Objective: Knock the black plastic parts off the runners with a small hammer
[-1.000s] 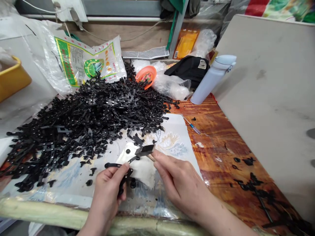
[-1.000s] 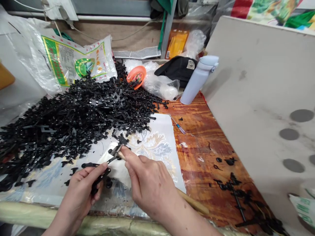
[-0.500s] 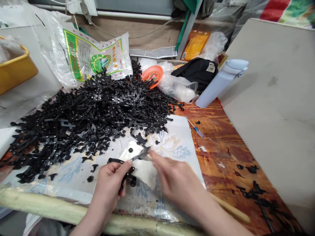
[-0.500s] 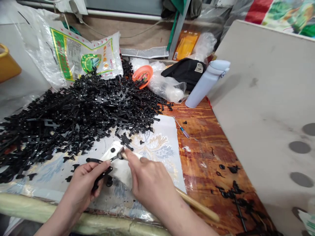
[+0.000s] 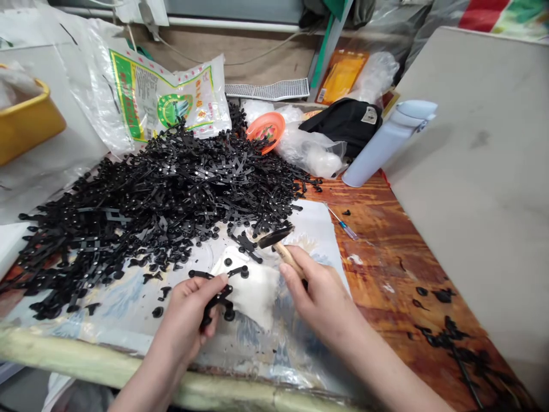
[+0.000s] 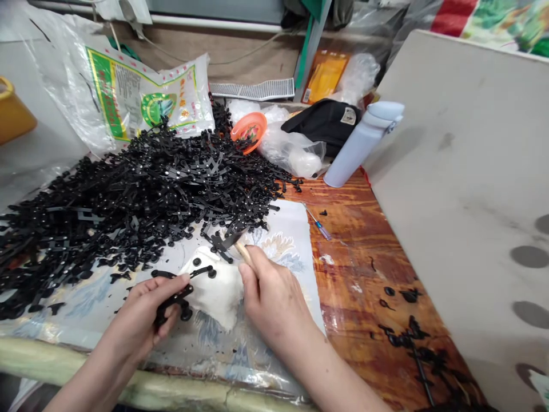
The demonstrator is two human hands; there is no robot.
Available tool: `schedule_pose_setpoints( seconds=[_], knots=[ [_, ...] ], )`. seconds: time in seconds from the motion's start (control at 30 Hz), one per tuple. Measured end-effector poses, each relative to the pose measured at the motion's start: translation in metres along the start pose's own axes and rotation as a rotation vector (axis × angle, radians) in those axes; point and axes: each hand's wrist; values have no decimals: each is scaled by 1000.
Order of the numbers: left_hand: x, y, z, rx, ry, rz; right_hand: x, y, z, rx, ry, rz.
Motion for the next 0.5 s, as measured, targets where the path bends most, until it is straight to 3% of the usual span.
schedule_pose_setpoints(
  seconds=[0.2, 0.37, 0.5],
  knots=[
    [4, 2, 1, 70, 77, 17, -5, 16, -25, -47, 417, -85],
    [5, 3, 2, 60, 88, 3, -37, 18, -28, -162, 639, -293],
    [5, 2, 2, 34, 81, 3, -39, 14, -24, -180, 670, -229]
  ],
)
Point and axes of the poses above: each hand's wrist, its own y-axis away from the middle knuckle, its own z-axis out of the back of the hand, x = y × z, and after that the axes turned 3 degrees about x, right-handed
